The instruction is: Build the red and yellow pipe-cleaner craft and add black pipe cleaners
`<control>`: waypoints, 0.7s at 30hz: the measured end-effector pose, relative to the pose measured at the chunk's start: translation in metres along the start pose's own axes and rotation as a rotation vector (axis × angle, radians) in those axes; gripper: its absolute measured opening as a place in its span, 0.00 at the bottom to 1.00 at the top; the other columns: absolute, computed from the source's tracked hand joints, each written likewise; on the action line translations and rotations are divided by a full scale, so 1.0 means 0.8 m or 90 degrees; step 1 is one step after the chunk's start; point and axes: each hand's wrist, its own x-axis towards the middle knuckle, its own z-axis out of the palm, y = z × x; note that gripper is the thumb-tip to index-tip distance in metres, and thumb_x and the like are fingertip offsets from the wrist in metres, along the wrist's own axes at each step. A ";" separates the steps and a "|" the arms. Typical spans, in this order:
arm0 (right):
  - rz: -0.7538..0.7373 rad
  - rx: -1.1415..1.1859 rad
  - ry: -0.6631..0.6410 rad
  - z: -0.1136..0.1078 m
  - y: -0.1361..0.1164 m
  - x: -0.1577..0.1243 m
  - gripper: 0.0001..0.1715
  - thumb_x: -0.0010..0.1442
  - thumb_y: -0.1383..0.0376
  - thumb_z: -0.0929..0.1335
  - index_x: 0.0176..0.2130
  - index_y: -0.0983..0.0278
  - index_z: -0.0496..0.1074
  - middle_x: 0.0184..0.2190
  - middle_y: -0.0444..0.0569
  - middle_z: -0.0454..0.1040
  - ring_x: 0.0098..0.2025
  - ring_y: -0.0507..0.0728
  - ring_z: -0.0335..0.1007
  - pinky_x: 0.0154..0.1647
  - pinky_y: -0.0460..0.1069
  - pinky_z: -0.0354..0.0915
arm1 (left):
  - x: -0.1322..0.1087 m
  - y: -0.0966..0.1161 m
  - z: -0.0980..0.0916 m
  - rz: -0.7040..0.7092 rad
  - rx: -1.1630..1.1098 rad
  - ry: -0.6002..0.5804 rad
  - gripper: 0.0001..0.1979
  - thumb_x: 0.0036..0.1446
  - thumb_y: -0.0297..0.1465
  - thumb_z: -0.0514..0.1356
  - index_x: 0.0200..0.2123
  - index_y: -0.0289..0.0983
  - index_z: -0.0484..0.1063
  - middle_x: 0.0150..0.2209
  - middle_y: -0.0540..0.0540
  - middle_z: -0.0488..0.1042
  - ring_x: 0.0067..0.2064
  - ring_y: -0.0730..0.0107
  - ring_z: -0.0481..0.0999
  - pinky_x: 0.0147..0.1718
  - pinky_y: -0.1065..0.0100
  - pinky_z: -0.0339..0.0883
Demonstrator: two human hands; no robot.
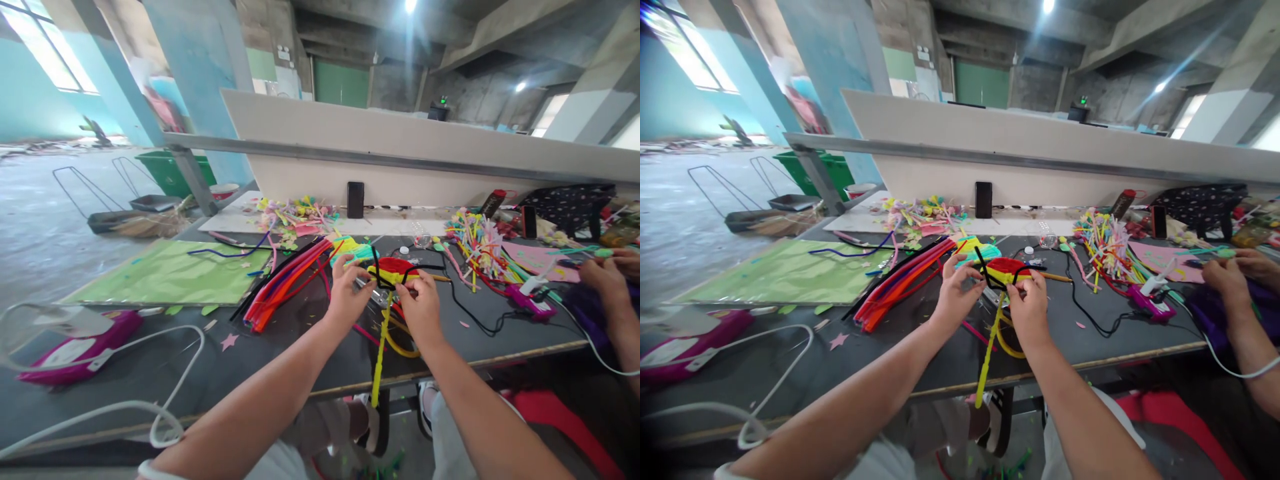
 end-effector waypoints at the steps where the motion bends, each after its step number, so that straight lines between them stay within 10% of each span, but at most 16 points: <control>1: 0.001 0.001 0.002 0.000 0.000 0.000 0.09 0.53 0.63 0.69 0.25 0.63 0.67 0.43 0.57 0.67 0.44 0.59 0.67 0.39 0.52 0.65 | -0.002 0.003 0.000 0.047 0.065 -0.021 0.03 0.50 0.27 0.62 0.31 0.37 0.73 0.58 0.41 0.55 0.59 0.56 0.60 0.57 0.56 0.56; 7: 0.003 0.016 -0.001 0.005 0.000 -0.002 0.09 0.54 0.63 0.68 0.25 0.64 0.67 0.44 0.57 0.66 0.44 0.59 0.67 0.40 0.52 0.66 | -0.008 0.017 0.001 0.143 0.245 -0.136 0.09 0.48 0.29 0.63 0.36 0.40 0.77 0.65 0.45 0.46 0.65 0.48 0.47 0.61 0.47 0.44; 21: -0.054 0.023 -0.060 0.005 -0.003 -0.005 0.12 0.56 0.62 0.66 0.23 0.62 0.65 0.31 0.49 0.66 0.35 0.57 0.65 0.37 0.51 0.63 | -0.005 0.026 -0.013 0.246 0.339 -0.166 0.07 0.56 0.33 0.57 0.32 0.41 0.76 0.59 0.46 0.61 0.65 0.53 0.48 0.62 0.48 0.34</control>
